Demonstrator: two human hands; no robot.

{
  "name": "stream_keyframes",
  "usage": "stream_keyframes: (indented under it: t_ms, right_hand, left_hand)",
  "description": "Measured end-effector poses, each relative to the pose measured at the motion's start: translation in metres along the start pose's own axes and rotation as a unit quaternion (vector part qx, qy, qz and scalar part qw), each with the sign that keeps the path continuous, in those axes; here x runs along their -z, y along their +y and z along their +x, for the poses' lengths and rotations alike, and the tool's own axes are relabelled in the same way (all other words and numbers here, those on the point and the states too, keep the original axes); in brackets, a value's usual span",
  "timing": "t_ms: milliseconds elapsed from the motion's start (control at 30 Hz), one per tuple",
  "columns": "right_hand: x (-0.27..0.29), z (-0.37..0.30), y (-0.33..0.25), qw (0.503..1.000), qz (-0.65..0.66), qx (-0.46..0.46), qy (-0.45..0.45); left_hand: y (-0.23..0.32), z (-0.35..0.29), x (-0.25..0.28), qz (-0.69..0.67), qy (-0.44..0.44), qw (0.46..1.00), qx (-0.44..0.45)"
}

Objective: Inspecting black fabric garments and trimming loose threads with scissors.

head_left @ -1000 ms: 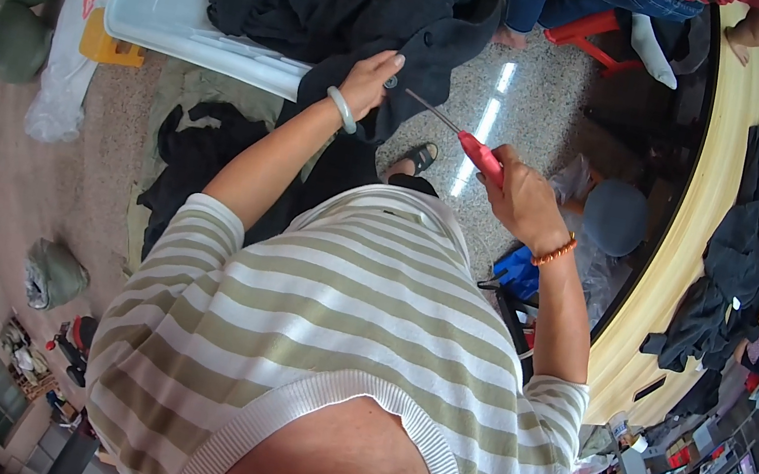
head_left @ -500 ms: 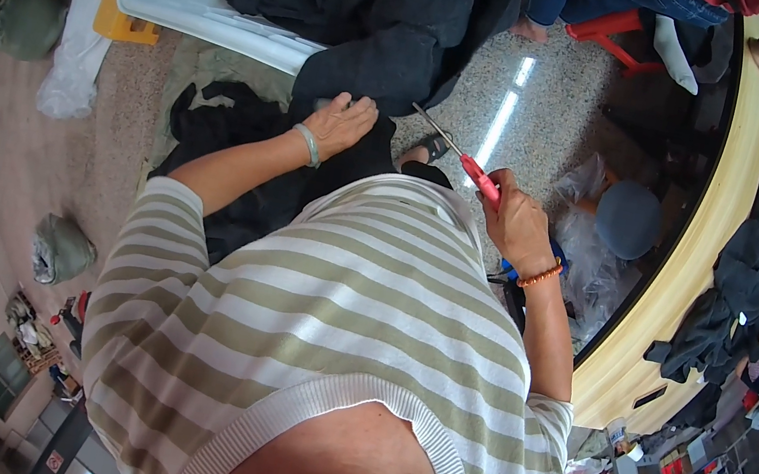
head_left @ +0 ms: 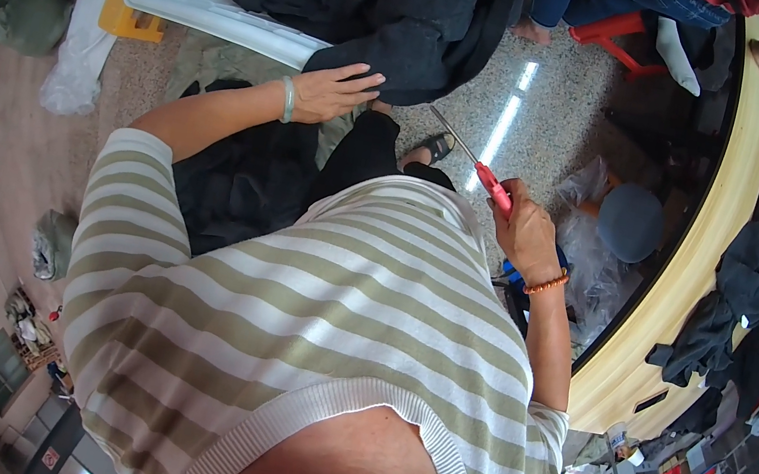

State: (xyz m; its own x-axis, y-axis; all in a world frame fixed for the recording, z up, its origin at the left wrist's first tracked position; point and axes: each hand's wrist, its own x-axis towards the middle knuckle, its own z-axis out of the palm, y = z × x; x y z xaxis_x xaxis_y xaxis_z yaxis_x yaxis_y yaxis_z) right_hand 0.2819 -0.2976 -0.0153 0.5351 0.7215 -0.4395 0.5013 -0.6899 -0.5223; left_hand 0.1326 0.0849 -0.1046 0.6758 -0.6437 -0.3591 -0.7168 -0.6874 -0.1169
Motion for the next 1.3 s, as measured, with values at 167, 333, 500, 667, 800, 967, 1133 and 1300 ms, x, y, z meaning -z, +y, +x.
stream_keyframes:
  t_ms: [167,333,500,667,800,967,1133,1300]
  right_hand:
    - [-0.002,-0.003,0.002,1.0,-0.001,-0.007,0.0]
    - [-0.002,-0.003,0.002,1.0,0.007,-0.016,0.004]
    - [-0.001,-0.004,0.001,1.0,-0.001,-0.027,-0.011]
    - [-0.005,-0.002,0.003,1.0,-0.003,-0.025,-0.012]
    - [-0.016,0.003,0.004,1.0,-0.02,-0.001,0.017]
    - [-0.017,0.008,0.004,0.999,-0.032,-0.004,0.037]
    - [-0.008,0.007,0.005,0.999,0.005,-0.039,0.014]
    - [-0.004,0.008,0.002,0.995,-0.018,0.004,0.094]
  left_hand:
    - [0.009,0.005,0.001,0.042,0.074,0.996,0.034]
    - [0.021,0.002,-0.014,0.217,0.009,0.974,0.064]
    - [0.015,0.006,-0.019,0.18,0.041,0.981,0.06]
    - [0.007,0.011,-0.015,0.123,0.048,0.99,0.052]
    - [0.005,0.024,-0.012,0.081,0.156,0.982,0.07]
    - [0.002,0.046,-0.002,0.078,0.132,0.985,0.076]
    - [-0.002,0.074,0.021,-0.113,0.147,0.975,0.123]
    - [-0.015,0.102,0.026,-0.663,0.173,0.645,0.339]
